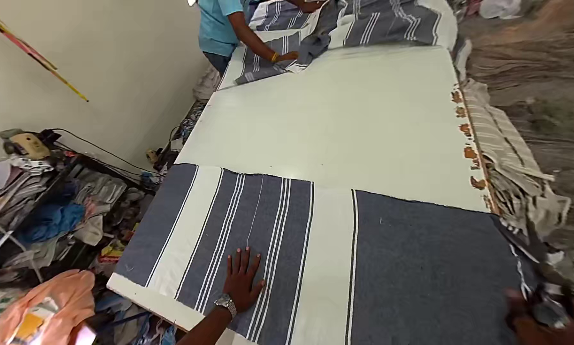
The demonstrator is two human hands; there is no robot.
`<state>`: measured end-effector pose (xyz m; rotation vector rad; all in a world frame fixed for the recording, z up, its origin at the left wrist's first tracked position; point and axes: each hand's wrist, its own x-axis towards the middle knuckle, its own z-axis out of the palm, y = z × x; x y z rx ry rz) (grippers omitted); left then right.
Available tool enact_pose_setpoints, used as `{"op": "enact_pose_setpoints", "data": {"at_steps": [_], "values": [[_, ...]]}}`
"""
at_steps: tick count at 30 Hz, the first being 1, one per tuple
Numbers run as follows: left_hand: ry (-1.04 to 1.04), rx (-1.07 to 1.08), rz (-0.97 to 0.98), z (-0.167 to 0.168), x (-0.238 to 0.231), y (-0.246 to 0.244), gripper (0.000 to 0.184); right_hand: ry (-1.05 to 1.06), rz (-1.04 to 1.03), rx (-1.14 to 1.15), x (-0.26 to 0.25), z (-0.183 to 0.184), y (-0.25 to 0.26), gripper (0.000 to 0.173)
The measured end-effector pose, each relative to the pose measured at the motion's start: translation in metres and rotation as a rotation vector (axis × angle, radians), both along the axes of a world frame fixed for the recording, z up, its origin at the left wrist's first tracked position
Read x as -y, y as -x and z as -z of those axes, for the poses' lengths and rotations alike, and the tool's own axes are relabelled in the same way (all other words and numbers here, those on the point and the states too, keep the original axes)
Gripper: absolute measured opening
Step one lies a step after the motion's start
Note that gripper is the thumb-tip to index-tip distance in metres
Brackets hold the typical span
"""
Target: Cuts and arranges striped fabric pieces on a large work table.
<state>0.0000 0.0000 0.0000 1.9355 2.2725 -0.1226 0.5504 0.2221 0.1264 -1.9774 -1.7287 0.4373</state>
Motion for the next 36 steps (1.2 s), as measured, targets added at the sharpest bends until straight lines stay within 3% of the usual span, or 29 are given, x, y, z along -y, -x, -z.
{"op": "enact_pose_setpoints", "data": {"at_steps": [4, 7, 9, 13, 18, 22, 27, 33, 36], "values": [[-0.046, 0.161, 0.068, -0.011, 0.009, 0.010, 0.077, 0.097, -0.171, -0.277, 0.081, 0.044, 0.094, 0.064], [-0.178, 0.349, 0.116, -0.022, 0.051, 0.062, 0.069, 0.432, -0.167, -0.754, 0.178, 0.044, 0.197, 0.035], [-0.180, 0.400, 0.165, -0.026, 0.085, 0.109, 0.060, 0.686, -0.125, -0.944, 0.248, 0.042, 0.244, 0.036], [-0.125, 0.397, 0.382, -0.021, 0.140, 0.175, 0.049, 1.049, -0.154, -0.976, 0.373, 0.038, 0.290, 0.046], [-0.122, 0.400, 0.498, -0.014, 0.157, 0.175, 0.034, 1.201, -0.131, -1.029, 0.478, 0.032, 0.322, 0.049], [-0.083, 0.415, 0.498, -0.021, 0.149, 0.162, 0.045, 1.156, -0.109, -1.142, 0.508, 0.038, 0.360, 0.052], [-0.154, 0.403, 0.517, -0.013, 0.133, 0.140, 0.053, 1.064, -0.010, -1.125, 0.490, 0.036, 0.417, 0.064], [-0.183, 0.530, 0.573, -0.014, 0.121, 0.132, 0.023, 0.984, 0.069, -1.078, 0.458, 0.043, 0.456, 0.067], [-0.231, 0.670, 0.549, -0.009, 0.119, 0.137, 0.017, 0.989, 0.106, -1.056, 0.454, 0.048, 0.461, 0.066]]}}
